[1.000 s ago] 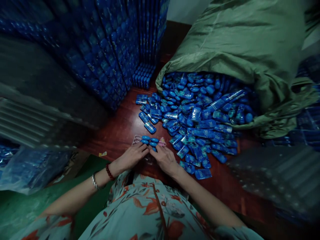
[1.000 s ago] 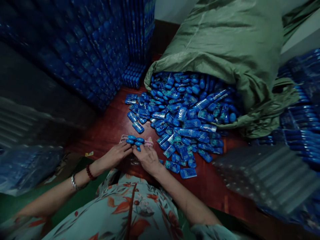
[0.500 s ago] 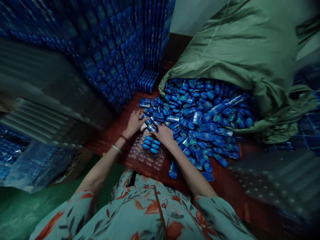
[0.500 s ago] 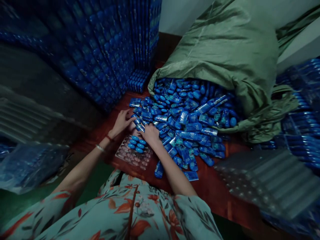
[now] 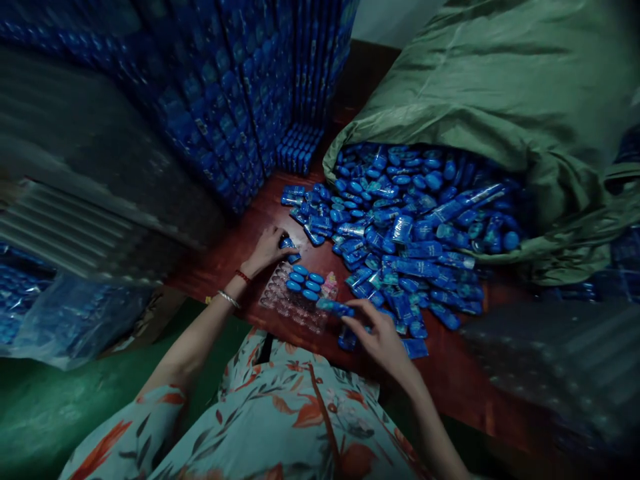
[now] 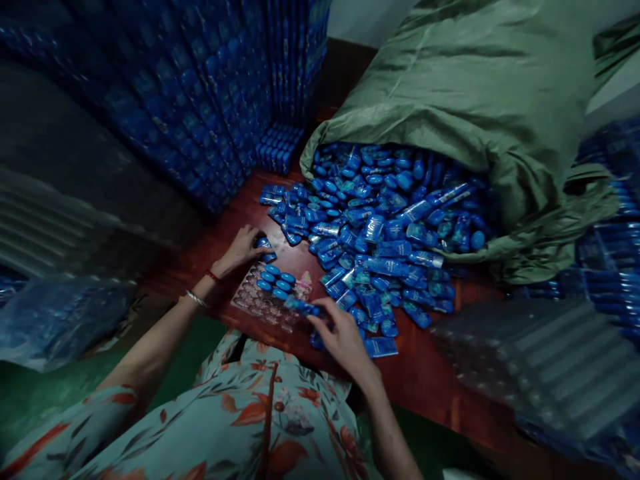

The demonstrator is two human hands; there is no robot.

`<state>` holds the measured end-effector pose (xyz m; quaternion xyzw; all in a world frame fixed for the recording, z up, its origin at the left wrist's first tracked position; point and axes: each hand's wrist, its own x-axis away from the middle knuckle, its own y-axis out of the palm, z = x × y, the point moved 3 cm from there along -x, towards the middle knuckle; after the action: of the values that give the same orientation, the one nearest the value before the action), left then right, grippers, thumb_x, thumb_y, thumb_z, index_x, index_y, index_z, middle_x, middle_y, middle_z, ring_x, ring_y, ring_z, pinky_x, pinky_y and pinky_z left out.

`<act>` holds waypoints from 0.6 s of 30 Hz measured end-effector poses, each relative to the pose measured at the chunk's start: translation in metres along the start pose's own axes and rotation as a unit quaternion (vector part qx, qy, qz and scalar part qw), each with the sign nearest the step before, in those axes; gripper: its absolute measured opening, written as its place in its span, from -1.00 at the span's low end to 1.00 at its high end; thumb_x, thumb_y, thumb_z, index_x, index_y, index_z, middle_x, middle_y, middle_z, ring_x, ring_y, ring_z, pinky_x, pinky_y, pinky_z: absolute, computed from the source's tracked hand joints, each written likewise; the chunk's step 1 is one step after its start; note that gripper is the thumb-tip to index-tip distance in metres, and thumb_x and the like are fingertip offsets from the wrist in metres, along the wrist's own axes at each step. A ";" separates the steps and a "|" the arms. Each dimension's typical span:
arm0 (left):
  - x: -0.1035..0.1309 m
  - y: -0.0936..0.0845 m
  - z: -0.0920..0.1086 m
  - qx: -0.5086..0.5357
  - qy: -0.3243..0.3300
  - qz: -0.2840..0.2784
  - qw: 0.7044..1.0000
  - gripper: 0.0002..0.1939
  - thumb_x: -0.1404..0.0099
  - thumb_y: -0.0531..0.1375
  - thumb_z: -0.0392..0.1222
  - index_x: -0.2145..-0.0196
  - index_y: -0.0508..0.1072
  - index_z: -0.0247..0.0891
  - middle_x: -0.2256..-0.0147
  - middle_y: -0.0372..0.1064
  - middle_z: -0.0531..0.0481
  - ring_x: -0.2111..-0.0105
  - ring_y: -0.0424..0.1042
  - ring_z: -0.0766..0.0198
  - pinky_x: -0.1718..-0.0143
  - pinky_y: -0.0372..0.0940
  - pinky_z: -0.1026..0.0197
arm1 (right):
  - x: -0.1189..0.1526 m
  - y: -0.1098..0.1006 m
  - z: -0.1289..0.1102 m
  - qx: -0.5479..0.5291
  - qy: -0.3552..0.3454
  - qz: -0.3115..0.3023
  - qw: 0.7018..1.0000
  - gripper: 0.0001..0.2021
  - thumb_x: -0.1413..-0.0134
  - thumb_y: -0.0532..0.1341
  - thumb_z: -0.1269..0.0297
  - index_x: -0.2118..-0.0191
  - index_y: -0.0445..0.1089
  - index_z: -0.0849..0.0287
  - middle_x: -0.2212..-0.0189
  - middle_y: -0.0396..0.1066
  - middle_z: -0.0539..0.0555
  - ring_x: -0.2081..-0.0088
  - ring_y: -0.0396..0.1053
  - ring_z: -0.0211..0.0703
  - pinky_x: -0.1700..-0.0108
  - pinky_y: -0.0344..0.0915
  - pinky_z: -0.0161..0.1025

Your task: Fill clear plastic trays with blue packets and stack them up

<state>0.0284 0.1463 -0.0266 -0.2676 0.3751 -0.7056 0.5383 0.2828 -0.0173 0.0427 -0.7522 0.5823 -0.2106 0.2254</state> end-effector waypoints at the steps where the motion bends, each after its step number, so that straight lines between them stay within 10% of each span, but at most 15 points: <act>1: -0.001 0.001 0.003 -0.001 0.003 -0.015 1.000 -0.56 -0.13 0.22 0.09 0.24 0.36 -0.36 0.28 0.25 -0.11 0.24 0.25 0.11 0.15 0.20 0.08 | 0.003 0.011 -0.006 0.011 -0.022 -0.001 1.000 -0.81 -0.19 0.07 0.23 0.11 0.29 0.11 0.27 0.42 0.07 0.26 0.40 -0.16 0.23 0.34 -0.25; 9: 0.023 -0.007 0.005 0.119 -0.037 0.028 0.992 -0.70 -0.10 0.24 -0.08 0.28 0.33 -0.33 0.31 0.28 -0.03 0.31 0.29 0.23 0.24 0.24 0.18 | -0.015 0.058 -0.022 0.335 -0.134 -0.019 0.932 -0.67 -0.14 -0.05 0.57 0.02 0.28 0.26 0.25 0.36 0.20 0.23 0.30 -0.04 0.21 0.30 -0.13; 14: 0.080 -0.030 -0.003 0.206 -0.129 0.169 0.955 -0.72 -0.13 0.20 -0.06 0.26 0.36 -0.30 0.26 0.35 -0.04 0.24 0.38 0.22 0.18 0.29 0.19 | -0.026 0.045 -0.034 0.378 -0.206 -0.084 0.898 -0.72 -0.14 0.00 0.56 0.09 0.32 0.22 0.31 0.32 0.15 0.25 0.26 -0.08 0.22 0.27 -0.18; 18: 0.139 -0.051 0.012 0.205 -0.153 0.173 0.951 -0.71 -0.14 0.21 -0.03 0.25 0.41 -0.27 0.31 0.42 0.00 0.29 0.42 0.23 0.23 0.33 0.20 | -0.040 0.040 -0.037 0.355 -0.257 -0.158 0.885 -0.72 -0.15 0.00 0.55 0.11 0.33 0.15 0.28 0.31 0.11 0.21 0.26 -0.13 0.17 0.27 -0.18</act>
<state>-0.0289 0.0172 0.0184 -0.1868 0.1759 -0.6144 0.7461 0.2203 0.0095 0.0473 -0.7315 0.2638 -0.2355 0.5831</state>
